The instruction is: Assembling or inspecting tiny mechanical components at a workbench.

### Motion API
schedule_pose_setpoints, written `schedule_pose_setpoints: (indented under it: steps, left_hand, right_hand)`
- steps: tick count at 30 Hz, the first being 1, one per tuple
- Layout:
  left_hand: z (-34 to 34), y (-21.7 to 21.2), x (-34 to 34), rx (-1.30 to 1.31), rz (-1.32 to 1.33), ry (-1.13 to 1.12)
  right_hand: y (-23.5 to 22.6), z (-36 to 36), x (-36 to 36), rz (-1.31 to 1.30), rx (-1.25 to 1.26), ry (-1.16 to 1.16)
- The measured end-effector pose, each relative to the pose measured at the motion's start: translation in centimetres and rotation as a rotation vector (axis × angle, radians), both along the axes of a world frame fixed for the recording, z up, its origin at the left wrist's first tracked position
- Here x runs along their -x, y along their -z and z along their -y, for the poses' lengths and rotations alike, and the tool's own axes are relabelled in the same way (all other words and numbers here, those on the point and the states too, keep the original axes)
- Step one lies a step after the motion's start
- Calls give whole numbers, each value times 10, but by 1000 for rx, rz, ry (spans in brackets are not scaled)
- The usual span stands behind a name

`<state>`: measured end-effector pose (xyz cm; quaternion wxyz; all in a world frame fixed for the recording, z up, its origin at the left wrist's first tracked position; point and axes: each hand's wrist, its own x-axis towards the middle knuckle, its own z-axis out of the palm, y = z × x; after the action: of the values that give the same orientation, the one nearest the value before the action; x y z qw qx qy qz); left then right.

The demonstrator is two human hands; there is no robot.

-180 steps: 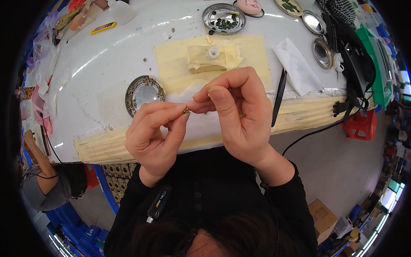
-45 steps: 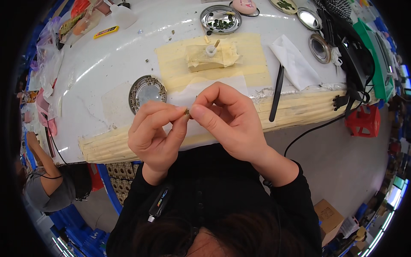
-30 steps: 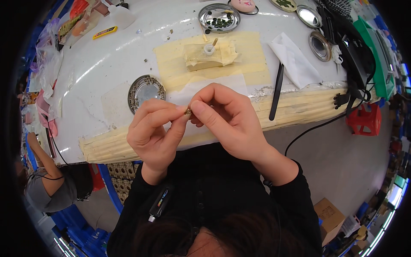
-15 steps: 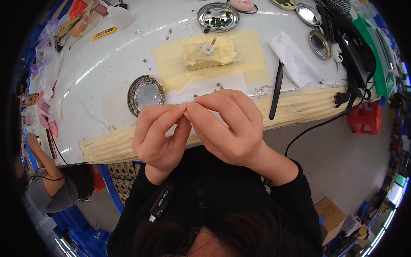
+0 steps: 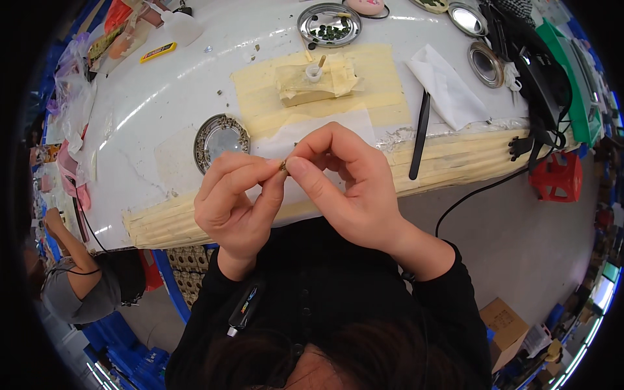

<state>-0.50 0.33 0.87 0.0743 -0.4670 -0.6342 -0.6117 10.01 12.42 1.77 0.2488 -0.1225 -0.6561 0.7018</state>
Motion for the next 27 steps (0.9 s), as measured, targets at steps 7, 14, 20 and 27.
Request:
schedule_pose_setpoints:
  steps: [7,14,20,27]
  left_hand:
    - [-4,4,-2,7,-160,-106]
    - [2,2,0,21,2,31]
    - [1,3,0,19,-11,0]
    - [-3,7,-4,12,-76,-111]
  right_hand:
    - [2,-7,9,-251,-937,269]
    - [1,-3,-1,34,154,-91]
    - [1,0,1,-25,38,-10]
    - [2,-5,9,-225,-957,266]
